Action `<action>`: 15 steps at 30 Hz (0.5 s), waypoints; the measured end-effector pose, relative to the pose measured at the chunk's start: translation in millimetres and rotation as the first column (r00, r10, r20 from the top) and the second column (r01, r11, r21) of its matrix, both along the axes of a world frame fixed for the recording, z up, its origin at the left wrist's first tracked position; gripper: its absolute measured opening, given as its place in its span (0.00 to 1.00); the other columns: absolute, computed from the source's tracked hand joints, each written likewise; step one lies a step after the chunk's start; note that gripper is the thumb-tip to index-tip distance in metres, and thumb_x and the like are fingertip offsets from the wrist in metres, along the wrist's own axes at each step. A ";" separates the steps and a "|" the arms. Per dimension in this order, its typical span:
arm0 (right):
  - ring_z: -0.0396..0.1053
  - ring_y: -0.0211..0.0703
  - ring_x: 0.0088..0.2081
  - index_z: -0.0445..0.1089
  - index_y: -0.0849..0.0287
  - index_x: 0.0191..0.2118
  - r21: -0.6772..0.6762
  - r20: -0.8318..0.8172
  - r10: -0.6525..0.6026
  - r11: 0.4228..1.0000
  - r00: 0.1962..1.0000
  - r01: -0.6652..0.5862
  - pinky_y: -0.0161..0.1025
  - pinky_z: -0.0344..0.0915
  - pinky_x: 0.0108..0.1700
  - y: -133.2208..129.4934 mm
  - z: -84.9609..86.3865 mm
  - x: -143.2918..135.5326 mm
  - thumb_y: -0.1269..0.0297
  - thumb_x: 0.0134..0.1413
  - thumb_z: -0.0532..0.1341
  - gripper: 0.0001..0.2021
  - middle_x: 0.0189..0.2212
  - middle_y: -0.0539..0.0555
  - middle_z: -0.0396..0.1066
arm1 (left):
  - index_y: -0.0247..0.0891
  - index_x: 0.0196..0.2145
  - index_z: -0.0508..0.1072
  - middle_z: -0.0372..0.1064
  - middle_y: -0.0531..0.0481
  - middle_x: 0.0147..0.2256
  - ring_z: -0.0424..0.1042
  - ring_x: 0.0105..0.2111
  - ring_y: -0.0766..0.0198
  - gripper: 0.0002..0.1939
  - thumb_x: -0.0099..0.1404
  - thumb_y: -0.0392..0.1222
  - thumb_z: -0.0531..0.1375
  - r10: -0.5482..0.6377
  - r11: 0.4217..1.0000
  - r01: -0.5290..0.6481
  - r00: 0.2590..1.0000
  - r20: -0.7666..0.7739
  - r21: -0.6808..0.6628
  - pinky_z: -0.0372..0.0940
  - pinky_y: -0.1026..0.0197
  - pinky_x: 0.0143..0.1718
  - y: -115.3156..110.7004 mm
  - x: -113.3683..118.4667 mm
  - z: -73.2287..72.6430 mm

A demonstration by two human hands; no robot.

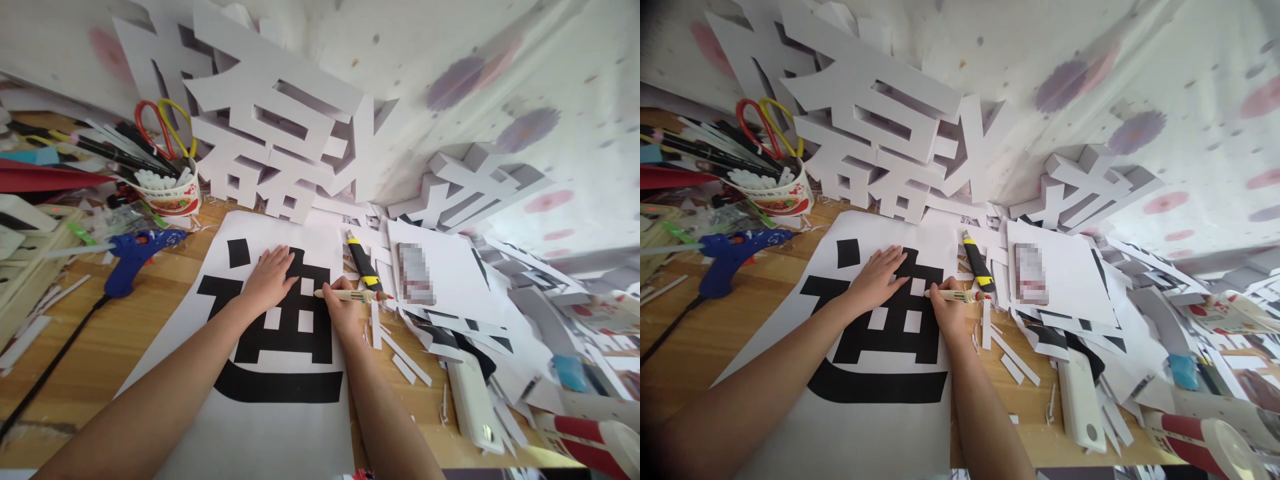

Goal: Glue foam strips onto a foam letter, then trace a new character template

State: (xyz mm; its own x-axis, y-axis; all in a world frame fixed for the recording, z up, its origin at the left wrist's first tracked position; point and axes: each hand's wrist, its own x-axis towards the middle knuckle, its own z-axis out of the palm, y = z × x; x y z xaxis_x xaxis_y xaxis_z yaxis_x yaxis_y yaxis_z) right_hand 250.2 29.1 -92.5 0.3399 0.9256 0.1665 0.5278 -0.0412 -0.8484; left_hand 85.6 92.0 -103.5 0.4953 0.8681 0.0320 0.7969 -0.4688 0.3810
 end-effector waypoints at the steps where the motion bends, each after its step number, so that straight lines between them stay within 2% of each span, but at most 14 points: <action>1: 0.51 0.34 0.21 0.50 0.55 0.19 -0.002 -0.002 0.005 1.000 1.000 -0.005 0.34 0.49 0.26 0.0 0.0 0.1 0.61 0.44 0.55 0.12 0.16 0.43 0.50 | 0.29 0.59 0.53 0.43 0.41 0.62 0.40 0.62 0.58 0.28 0.65 0.48 0.47 0.001 1.000 -0.001 1.000 0.002 0.004 0.39 0.51 0.60 0.2 0.0 -0.5; 15: 0.50 0.35 0.21 0.51 0.55 0.19 0.009 -0.017 0.013 1.000 1.000 -0.012 0.34 0.48 0.25 -0.1 0.0 0.2 0.60 0.44 0.56 0.12 0.16 0.43 0.50 | 0.30 0.58 0.54 0.43 0.41 0.62 0.40 0.61 0.58 0.27 0.65 0.47 0.47 0.001 1.000 -0.001 1.000 0.003 0.015 0.40 0.51 0.60 0.7 -0.1 -1.1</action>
State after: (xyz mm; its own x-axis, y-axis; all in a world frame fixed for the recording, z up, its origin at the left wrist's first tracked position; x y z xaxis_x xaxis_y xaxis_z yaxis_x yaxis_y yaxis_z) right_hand 250.4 29.0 -92.4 0.3310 0.9284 0.1690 0.5141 -0.0273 -0.8573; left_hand 85.5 92.7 -104.6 0.4942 0.8681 0.0463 0.7963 -0.4735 0.3765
